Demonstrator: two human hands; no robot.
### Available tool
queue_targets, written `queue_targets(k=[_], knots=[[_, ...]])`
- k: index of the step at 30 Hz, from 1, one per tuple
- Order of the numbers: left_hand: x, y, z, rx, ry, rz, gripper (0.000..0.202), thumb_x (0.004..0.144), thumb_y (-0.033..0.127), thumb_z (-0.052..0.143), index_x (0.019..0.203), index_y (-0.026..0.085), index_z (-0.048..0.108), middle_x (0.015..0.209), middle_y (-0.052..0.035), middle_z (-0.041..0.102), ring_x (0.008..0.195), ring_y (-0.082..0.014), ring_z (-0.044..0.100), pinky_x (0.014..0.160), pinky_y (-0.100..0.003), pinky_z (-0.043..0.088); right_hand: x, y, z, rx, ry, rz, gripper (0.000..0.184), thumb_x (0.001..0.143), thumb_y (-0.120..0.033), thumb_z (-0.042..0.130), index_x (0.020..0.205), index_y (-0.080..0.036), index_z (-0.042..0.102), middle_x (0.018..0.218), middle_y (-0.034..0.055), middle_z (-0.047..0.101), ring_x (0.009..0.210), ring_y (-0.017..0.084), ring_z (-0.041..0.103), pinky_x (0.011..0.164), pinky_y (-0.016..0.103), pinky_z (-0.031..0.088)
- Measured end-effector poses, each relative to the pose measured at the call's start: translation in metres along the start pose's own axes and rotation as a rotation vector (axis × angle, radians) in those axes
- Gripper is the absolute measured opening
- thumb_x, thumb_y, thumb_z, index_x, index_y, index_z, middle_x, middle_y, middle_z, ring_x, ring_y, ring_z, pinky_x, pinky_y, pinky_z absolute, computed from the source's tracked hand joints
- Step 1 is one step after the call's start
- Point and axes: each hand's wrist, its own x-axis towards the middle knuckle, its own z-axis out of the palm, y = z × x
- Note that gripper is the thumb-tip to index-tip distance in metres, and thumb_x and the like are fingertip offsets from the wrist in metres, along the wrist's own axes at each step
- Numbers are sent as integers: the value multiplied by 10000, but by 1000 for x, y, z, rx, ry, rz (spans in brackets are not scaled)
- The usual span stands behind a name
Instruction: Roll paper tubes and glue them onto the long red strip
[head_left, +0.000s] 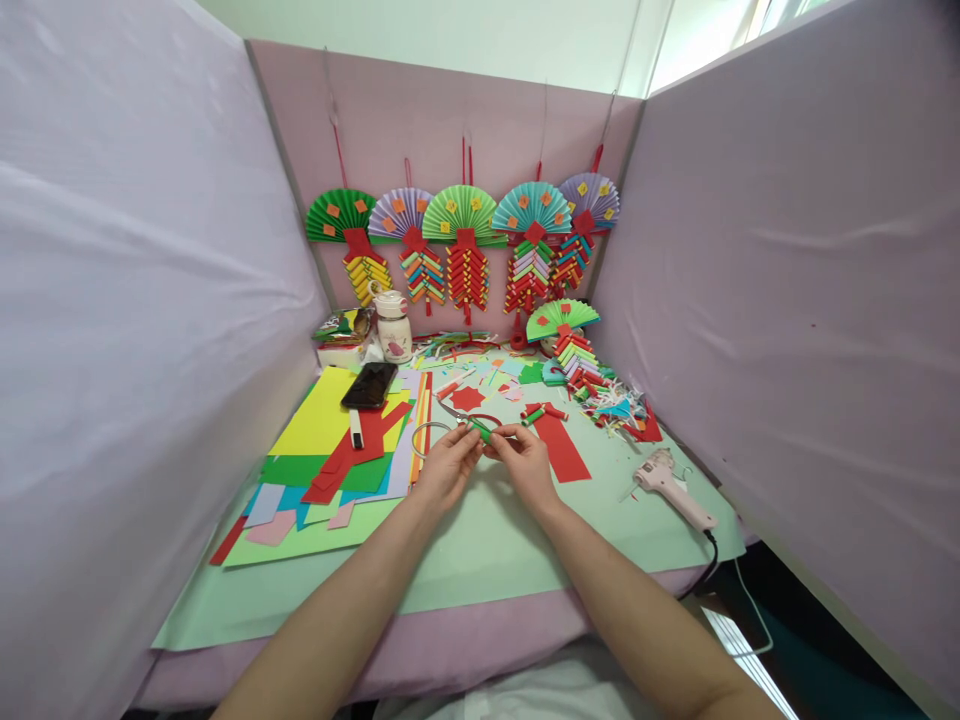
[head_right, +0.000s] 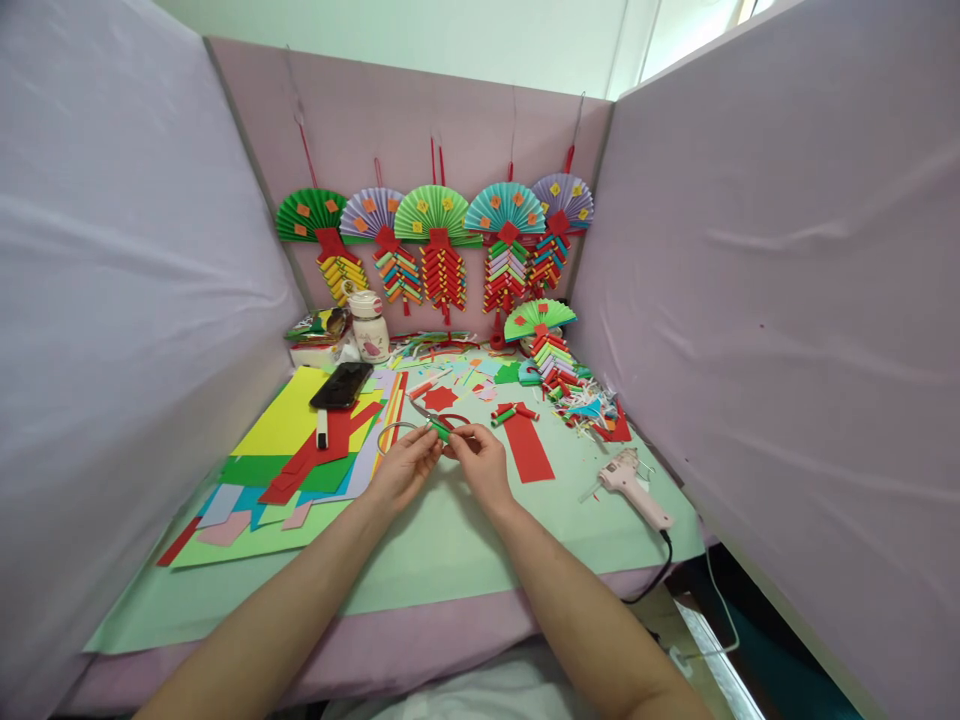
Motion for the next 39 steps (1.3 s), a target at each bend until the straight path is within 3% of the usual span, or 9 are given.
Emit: queue_targets(k=[3, 7, 10, 17, 24, 39], knots=[[0, -3, -1, 78, 10, 35, 223, 616, 226, 796, 770, 145, 657, 785, -4, 641, 691, -76, 574, 681, -205, 479, 0, 3, 1, -28, -25, 11, 189, 756, -378, 659, 800, -198, 621, 756, 12, 629, 737, 168, 626, 742, 336, 534], [-4, -4, 0, 192, 18, 111, 265, 652, 320, 763, 823, 158, 641, 844, -18, 647, 793, -122, 601, 780, -284, 497, -3, 1, 1, -333, 34, -243, 162, 766, -320, 655, 885, -212, 637, 901, 37, 605, 825, 167, 566, 779, 314, 479], [-5, -5, 2, 270, 33, 160, 289, 662, 362, 742, 829, 163, 614, 833, -23, 645, 800, -147, 613, 772, -309, 510, -7, -2, 2, -484, 3, -378, 135, 812, -285, 603, 932, -229, 634, 905, 44, 585, 837, 172, 532, 776, 308, 449], [-3, -9, 0, 390, 18, 201, 313, 648, 341, 744, 884, 168, 631, 877, -39, 664, 838, -171, 626, 791, -329, 515, -7, 2, 1, -574, -66, -364, 149, 854, -276, 541, 946, -245, 653, 857, 45, 599, 804, 181, 537, 723, 307, 436], [0, -10, -6, 497, -9, 273, 255, 688, 288, 708, 905, 166, 656, 924, -66, 685, 902, -197, 630, 859, -351, 483, -7, 4, 1, -488, -71, -357, 195, 837, -265, 550, 992, -264, 667, 877, 40, 614, 813, 177, 565, 742, 305, 460], [2, -11, -8, 469, -44, 197, 247, 681, 345, 717, 860, 183, 664, 822, -27, 672, 794, -168, 624, 772, -309, 500, -7, 2, -2, -603, -116, -388, 225, 860, -246, 515, 1024, -263, 669, 909, 52, 590, 844, 185, 557, 757, 305, 453]])
